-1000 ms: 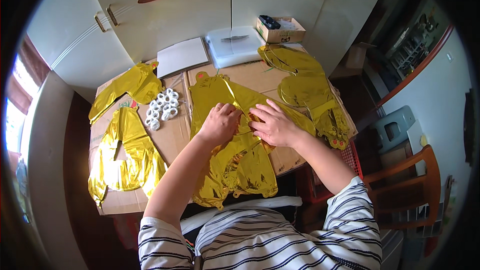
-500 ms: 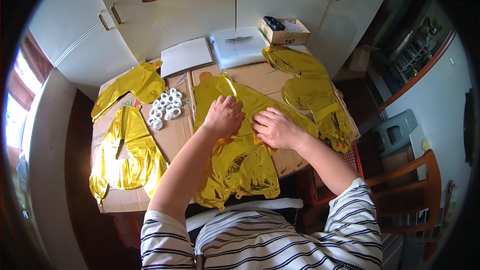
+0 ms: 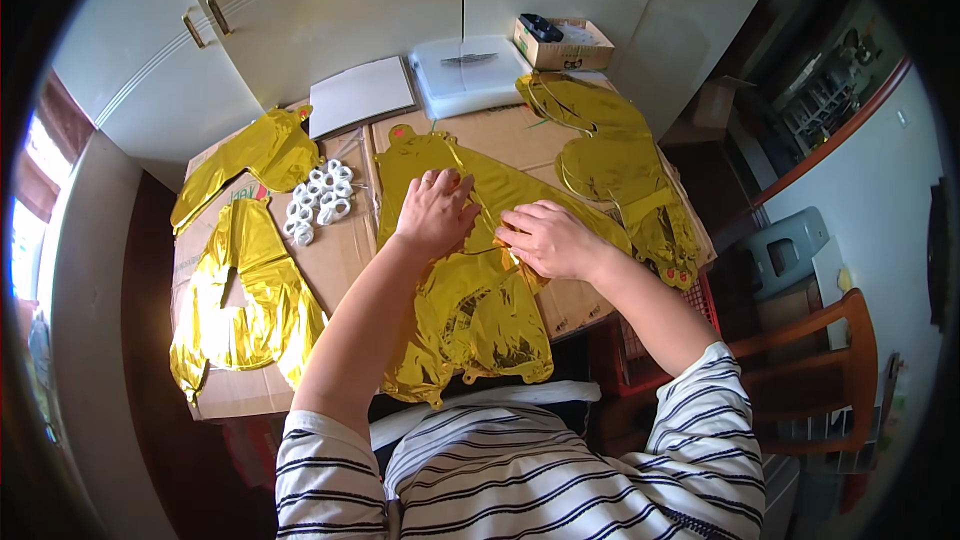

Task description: Folding and organizing gold foil balloons on a table.

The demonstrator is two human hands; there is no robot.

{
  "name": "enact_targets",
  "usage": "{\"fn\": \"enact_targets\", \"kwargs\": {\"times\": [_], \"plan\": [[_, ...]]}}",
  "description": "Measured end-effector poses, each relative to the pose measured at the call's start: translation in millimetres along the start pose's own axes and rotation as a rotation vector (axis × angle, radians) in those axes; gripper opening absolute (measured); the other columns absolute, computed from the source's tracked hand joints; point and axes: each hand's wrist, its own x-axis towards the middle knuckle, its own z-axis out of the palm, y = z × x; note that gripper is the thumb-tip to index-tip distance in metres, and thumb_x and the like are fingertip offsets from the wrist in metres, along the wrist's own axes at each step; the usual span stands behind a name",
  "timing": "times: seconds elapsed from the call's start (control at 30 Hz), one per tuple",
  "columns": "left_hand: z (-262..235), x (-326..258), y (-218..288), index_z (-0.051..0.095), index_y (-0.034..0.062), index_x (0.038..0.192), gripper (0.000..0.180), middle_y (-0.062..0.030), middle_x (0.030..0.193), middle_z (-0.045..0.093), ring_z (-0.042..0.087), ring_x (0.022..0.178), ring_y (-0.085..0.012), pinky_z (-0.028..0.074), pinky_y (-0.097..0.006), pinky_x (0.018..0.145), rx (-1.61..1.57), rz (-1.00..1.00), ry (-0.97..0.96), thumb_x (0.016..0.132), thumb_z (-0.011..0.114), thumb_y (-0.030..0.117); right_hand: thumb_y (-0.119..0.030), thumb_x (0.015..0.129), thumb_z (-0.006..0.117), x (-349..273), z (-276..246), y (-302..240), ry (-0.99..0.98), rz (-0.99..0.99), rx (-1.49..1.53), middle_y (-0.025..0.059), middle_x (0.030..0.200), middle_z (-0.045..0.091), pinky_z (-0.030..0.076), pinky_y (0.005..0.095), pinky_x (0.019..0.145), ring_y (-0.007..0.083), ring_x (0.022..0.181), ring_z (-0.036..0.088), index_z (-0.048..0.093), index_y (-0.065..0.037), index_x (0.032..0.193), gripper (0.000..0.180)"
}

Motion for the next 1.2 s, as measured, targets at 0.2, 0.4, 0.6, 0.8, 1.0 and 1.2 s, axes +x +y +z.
{"fn": "enact_targets", "kwargs": {"times": [0.2,0.4,0.6,0.8,1.0,1.2], "plan": [[-0.3,1.5,0.9,0.058,0.012,0.133,0.048,-0.0086,0.123,0.057,0.051,0.119,-0.0279,0.04,-0.041,0.101,-0.011,-0.002,0.005,0.095,0.058,0.04,-0.02,0.091,0.066,-10.6,-5.1,-6.5,0.063,0.145,0.126,0.0126,0.13,0.062,0.042,0.0451,0.106,0.0305,0.118,0.059,0.067,-0.008,0.119,0.031],[2.6,1.2,-0.1,0.058,0.0091,0.13,0.049,-0.0088,0.118,0.059,0.053,0.116,-0.0267,0.04,-0.042,0.1,0.011,0.033,0.144,0.093,0.061,0.041,-0.022,0.093,0.064,-42.2,-22.8,-40.7,0.084,0.311,0.209,0.0141,0.127,0.063,0.038,0.0504,0.11,0.0293,0.119,0.059,0.067,-0.006,0.116,0.028],[-21.2,0.0,7.2,0.064,0.0082,0.111,0.031,-0.0072,0.109,0.063,0.06,0.103,-0.0271,0.043,-0.042,0.093,-0.067,0.17,0.314,0.085,0.073,0.023,-0.023,0.093,0.064,-56.0,-9.0,-69.7,0.149,0.372,0.132,0.0136,0.13,0.059,0.035,0.0549,0.111,0.03,0.12,0.058,0.065,-0.005,0.119,0.032],[-20.4,-17.7,22.0,0.067,0.0076,0.102,0.018,-0.0073,0.107,0.063,0.061,0.103,-0.026,0.046,-0.039,0.091,-0.309,0.373,0.22,0.087,0.069,0.017,-0.024,0.094,0.062,-57.5,-2.9,-76.9,0.12,0.404,0.088,0.0143,0.132,0.057,0.03,0.0567,0.113,0.0309,0.124,0.054,0.061,-0.004,0.124,0.036],[-14.1,-23.8,26.6,0.068,0.0078,0.104,0.019,-0.0061,0.108,0.065,0.062,0.106,-0.026,0.047,-0.041,0.094,-0.356,0.314,0.116,0.087,0.069,0.018,-0.025,0.094,0.061,-57.7,-3.1,-84.3,0.11,0.407,0.035,0.0144,0.135,0.056,0.027,0.0572,0.115,0.0309,0.127,0.052,0.06,-0.005,0.127,0.039],[-11.3,-26.2,29.2,0.069,0.0085,0.103,0.02,-0.0048,0.106,0.066,0.062,0.107,-0.0242,0.045,-0.04,0.096,-0.35,0.294,0.165,0.086,0.07,0.019,-0.026,0.093,0.063,-54.9,-3.3,-87.9,0.066,0.383,0.004,0.0158,0.137,0.054,0.024,0.0572,0.117,0.0323,0.128,0.05,0.06,-0.005,0.128,0.041]]}}
